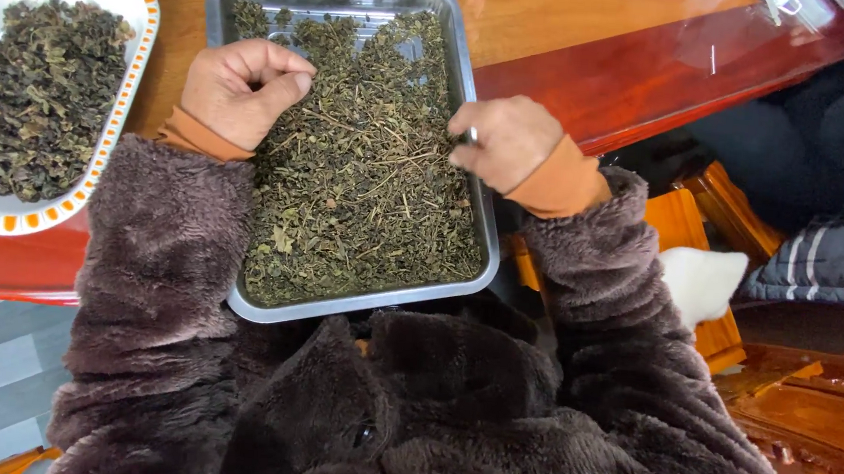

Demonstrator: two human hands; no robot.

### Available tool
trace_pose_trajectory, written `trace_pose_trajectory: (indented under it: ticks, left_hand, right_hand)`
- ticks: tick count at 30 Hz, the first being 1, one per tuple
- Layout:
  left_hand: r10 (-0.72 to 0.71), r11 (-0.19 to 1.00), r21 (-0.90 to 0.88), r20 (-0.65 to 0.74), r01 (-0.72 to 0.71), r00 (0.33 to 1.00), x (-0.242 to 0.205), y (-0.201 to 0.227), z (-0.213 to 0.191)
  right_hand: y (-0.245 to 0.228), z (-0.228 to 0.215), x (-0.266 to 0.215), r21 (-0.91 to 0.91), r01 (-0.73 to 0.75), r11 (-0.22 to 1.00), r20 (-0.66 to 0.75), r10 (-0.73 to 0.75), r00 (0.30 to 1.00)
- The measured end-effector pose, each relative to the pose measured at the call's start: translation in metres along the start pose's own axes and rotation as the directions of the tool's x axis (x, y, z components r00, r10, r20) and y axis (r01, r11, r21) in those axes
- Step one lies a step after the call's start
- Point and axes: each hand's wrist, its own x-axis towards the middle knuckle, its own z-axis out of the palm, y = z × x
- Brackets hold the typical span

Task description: Sorting dried tea leaves by manually picking out stems and impurities from a tray

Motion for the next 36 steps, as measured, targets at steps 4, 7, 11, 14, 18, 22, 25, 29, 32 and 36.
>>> trace_pose_trajectory:
  ticks: [4,7,11,14,18,22,25,29,32,36]
  left_hand:
    - [-0.009,1.0,-0.001,-0.006,0.009,1.0,0.0,-0.001,0.0]
    - [-0.015,1.0,0.01,-0.004,0.015,1.0,-0.002,0.001,0.0]
    - [0.005,1.0,0.026,0.007,-0.005,1.0,0.0,0.001,0.0]
    - [0.017,1.0,0.016,-0.014,-0.017,1.0,-0.001,0.003,0.0]
    - [0.08,0.996,-0.026,0.006,-0.08,0.997,0.0,0.013,-0.001]
    - [0.062,0.998,-0.016,-0.01,-0.062,0.998,-0.001,0.011,-0.001]
    - [0.065,0.998,-0.006,0.0,-0.065,0.998,-0.001,0.013,-0.001]
    - [0.041,0.999,0.013,0.004,-0.041,0.999,-0.001,0.009,-0.001]
    - [0.018,1.0,-0.013,0.007,-0.018,1.0,-0.001,0.015,0.0]
    - [-0.001,1.0,0.029,0.044,0.0,0.999,0.0,0.014,0.001]
  right_hand:
    - [0.043,0.04,0.023,-0.099,0.199,0.975,-0.019,-0.202,0.979]
    - [0.02,0.035,0.016,-0.148,0.154,0.977,0.032,-0.15,0.988]
    - [-0.011,0.036,0.034,-0.012,0.284,0.959,0.131,-0.28,0.951]
    - [-0.019,0.049,0.067,0.105,0.474,0.874,-0.055,-0.471,0.88]
    - [-0.025,0.034,0.08,0.19,0.642,0.743,-0.422,-0.528,0.737]
    - [-0.018,0.039,0.071,0.254,0.629,0.735,-0.48,-0.469,0.742]
    - [-0.017,0.05,0.061,0.389,0.614,0.687,-0.415,-0.464,0.782]
    - [-0.013,0.069,0.061,0.31,0.718,0.623,-0.409,-0.595,0.692]
    - [-0.014,0.075,0.059,0.286,0.746,0.602,-0.372,-0.647,0.665]
    - [-0.016,0.084,0.063,0.225,0.723,0.653,-0.25,-0.678,0.691]
